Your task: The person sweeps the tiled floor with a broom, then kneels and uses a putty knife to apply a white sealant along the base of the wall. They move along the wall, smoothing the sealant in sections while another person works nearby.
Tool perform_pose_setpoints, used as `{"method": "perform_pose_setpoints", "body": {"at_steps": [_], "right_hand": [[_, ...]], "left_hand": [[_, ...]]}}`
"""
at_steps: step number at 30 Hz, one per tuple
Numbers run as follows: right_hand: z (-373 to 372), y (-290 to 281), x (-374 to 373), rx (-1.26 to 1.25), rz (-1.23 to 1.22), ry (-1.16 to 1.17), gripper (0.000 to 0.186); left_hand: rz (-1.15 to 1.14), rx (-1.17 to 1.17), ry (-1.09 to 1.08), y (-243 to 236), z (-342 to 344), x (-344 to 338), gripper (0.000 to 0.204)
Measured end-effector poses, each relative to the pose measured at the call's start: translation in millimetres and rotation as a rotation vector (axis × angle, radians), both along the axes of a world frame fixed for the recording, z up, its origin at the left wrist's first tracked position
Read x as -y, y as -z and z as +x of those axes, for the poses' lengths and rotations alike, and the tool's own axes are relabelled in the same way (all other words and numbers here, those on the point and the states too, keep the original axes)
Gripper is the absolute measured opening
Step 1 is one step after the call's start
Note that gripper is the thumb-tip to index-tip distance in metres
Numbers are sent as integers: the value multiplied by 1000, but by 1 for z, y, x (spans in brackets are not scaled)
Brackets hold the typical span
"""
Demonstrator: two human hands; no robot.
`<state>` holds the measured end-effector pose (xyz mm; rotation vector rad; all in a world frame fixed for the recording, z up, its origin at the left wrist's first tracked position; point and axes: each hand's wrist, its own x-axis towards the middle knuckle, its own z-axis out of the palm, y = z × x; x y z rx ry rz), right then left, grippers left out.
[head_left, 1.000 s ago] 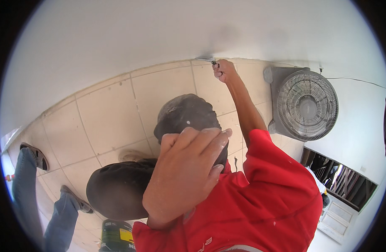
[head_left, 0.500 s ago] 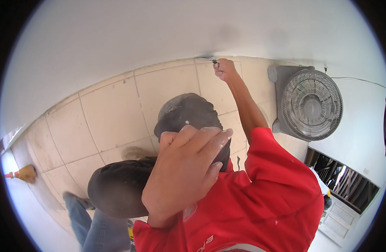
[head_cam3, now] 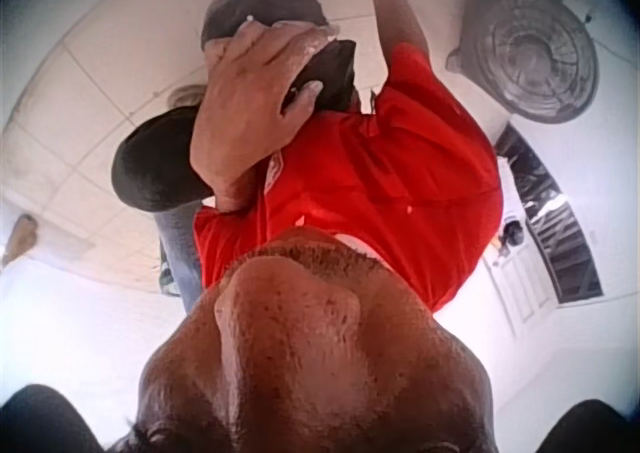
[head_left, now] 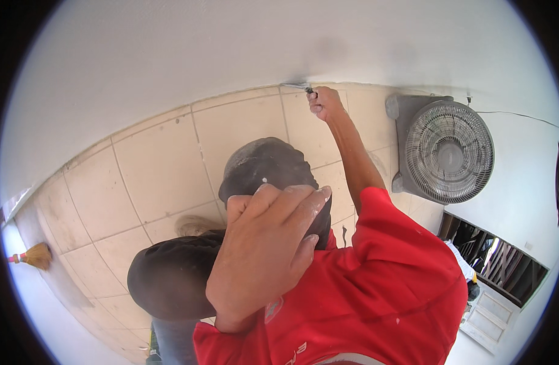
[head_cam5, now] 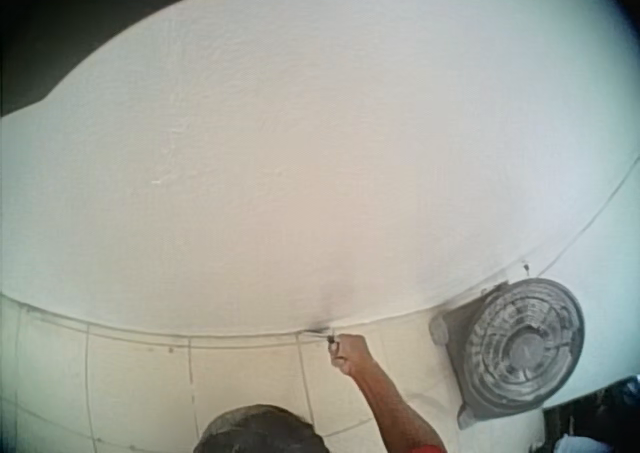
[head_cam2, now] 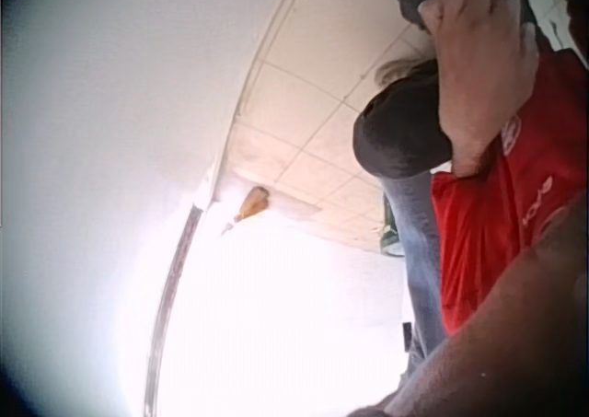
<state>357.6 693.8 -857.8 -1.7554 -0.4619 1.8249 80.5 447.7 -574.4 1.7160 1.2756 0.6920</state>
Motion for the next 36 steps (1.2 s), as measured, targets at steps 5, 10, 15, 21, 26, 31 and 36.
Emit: {"method": "perform_pose_setpoints", "body": {"at_steps": [5, 10, 15, 21, 26, 31, 36], "right_hand": [[4, 3, -3, 31, -16, 29, 11], [-6, 2, 2, 10, 10, 28, 10], [20, 12, -20, -12, -92, 23, 11], [42, 11, 2, 135, -62, -27, 10], [57, 17, -17, 119, -8, 26, 15], [51, 19, -12, 141, 35, 83, 13], [37, 3, -3, 193, 57, 28, 15]], "left_hand": [[-9, 5, 0, -1, 0, -1, 55], [-25, -7, 26, -4, 0, 1, 56], [16, 16, 30, -2, 4, 5, 58], [2, -37, -59, -8, 4, 15, 63], [19, -42, -8, -8, 9, 12, 63], [27, -72, -17, -12, 14, 7, 61], [34, -70, 3, -11, 14, 4, 61]]}}
